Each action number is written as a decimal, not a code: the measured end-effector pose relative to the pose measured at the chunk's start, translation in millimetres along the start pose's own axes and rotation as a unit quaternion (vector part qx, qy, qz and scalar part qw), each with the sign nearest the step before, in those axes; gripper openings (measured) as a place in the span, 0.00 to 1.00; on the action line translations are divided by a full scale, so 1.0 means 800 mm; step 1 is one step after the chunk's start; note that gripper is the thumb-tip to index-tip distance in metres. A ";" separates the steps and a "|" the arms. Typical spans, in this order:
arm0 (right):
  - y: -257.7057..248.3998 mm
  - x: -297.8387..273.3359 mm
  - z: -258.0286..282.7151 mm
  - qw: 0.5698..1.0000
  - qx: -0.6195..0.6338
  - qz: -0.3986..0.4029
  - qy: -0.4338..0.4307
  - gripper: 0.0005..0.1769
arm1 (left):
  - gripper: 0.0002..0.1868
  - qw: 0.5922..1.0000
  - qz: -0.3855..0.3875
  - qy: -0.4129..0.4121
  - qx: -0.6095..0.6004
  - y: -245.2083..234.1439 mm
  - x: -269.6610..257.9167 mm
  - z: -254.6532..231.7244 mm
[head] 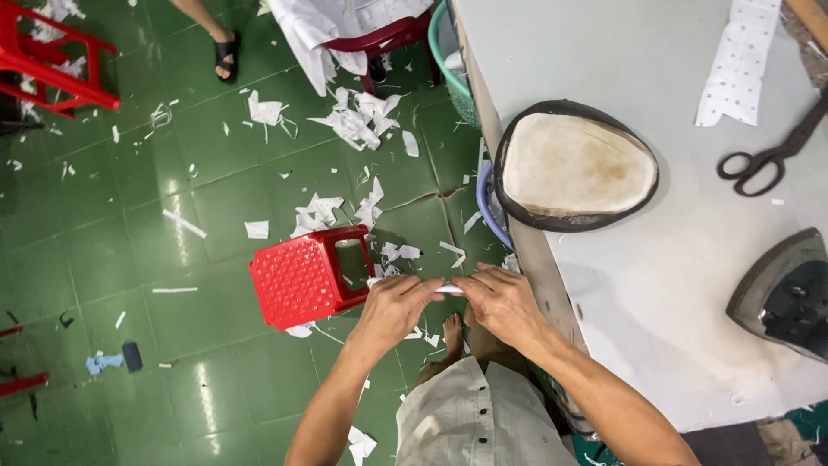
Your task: The person irons a white fabric strip on a curved ironing board using a steam iron. They repeatedly position the fabric, press it with the iron, and use a black rectangular object to hold the fabric in place while ironing.
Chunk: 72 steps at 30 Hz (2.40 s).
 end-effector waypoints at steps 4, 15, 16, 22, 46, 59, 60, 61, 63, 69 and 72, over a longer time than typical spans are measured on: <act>-0.028 0.030 0.009 0.999 -0.016 -0.023 0.022 0.06 | 0.08 1.000 0.020 0.008 0.014 0.006 -0.006 0.029; -0.092 -0.199 -0.317 0.631 0.146 -0.308 0.697 0.50 | 0.05 0.997 -0.025 0.023 0.064 -0.049 0.062 0.131; -0.099 -0.172 -0.307 0.632 0.146 -0.310 0.696 0.50 | 0.05 0.997 -0.026 0.025 0.065 -0.047 0.077 0.140; -0.087 -0.133 -0.347 0.548 0.178 -0.320 0.752 0.45 | 0.05 0.999 -0.018 0.001 0.033 -0.041 0.179 0.215; -0.115 0.279 -0.283 0.864 -0.163 -0.239 0.413 0.36 | 0.06 0.788 0.458 0.412 -0.002 0.092 0.555 0.185; -0.138 0.245 -0.276 0.894 -0.215 -0.226 0.321 0.10 | 0.07 0.801 0.468 0.361 -0.093 0.116 0.543 0.155; -0.144 0.240 -0.284 0.898 -0.167 -0.229 0.335 0.12 | 0.09 0.801 0.498 0.331 -0.030 0.126 0.544 0.170; -0.156 0.222 -0.304 0.898 -0.162 -0.226 0.340 0.12 | 0.09 0.800 0.503 0.326 -0.033 0.129 0.551 0.182; -0.186 0.152 -0.363 0.806 -0.080 -0.320 0.490 0.33 | 0.11 0.869 0.470 0.146 -0.051 0.135 0.588 0.230; -0.117 0.041 -0.458 0.624 0.018 -0.315 0.715 0.46 | 0.18 0.891 0.437 -0.057 -0.109 0.252 0.591 0.376; -0.080 0.044 -0.410 0.560 0.025 -0.327 0.761 0.48 | 0.19 0.895 0.440 -0.010 -0.076 0.265 0.600 0.352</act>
Point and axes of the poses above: each hand's wrist, its own x-axis towards the middle knuckle, its own y-axis out of the palm, z = x × y, the point moved 8 cm from there along x, towards the middle knuckle, and after that the axes turned 1 degree about -z, right-handed, at the moved point
